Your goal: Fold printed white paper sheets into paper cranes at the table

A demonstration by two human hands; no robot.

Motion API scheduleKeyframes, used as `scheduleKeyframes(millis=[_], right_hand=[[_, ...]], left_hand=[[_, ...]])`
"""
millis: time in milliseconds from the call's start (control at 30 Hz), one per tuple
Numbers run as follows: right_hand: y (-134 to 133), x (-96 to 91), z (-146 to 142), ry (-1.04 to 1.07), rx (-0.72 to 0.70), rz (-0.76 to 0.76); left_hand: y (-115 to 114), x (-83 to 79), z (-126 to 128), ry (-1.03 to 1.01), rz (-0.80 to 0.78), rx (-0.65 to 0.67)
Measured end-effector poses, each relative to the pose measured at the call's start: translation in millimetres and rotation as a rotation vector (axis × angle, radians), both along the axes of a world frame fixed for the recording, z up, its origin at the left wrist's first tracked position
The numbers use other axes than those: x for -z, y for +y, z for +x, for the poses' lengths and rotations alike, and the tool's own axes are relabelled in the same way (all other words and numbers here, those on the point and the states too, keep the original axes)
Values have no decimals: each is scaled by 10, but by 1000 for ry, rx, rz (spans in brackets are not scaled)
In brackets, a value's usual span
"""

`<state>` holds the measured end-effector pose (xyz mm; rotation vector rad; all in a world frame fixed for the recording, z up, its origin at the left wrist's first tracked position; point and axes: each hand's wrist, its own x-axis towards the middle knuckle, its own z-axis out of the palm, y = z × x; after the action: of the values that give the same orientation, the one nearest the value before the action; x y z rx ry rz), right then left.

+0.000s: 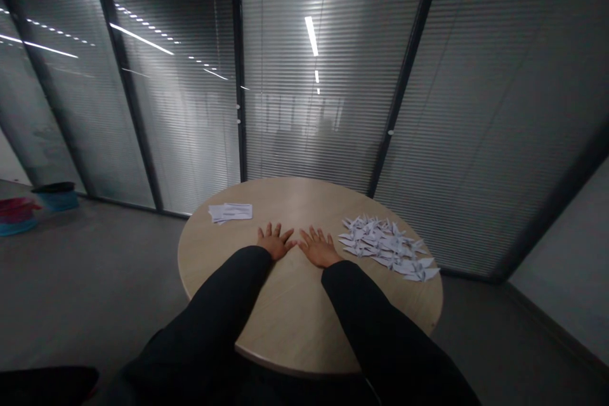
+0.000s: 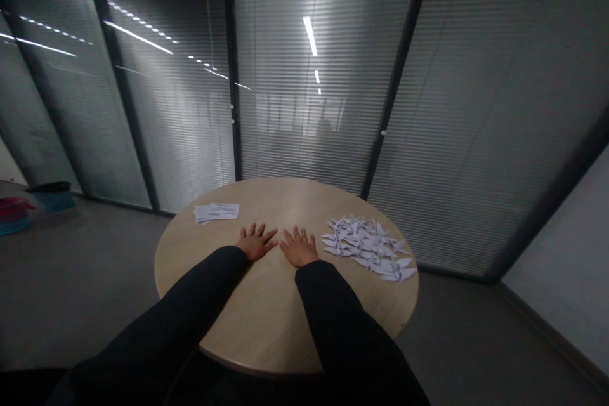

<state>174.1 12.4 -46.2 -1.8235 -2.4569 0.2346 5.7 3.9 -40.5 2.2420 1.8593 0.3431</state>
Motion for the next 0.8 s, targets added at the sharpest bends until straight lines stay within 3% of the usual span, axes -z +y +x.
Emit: scheduleKeyframes(millis=[333,800], right_hand=[[-24,-49,-4,-28,3,-26],[-3,-11,12,-1,-2,-2]], left_hand=[[-12,-37,-13,151,-30,24],[-25,-43,-3,138,-29,11]])
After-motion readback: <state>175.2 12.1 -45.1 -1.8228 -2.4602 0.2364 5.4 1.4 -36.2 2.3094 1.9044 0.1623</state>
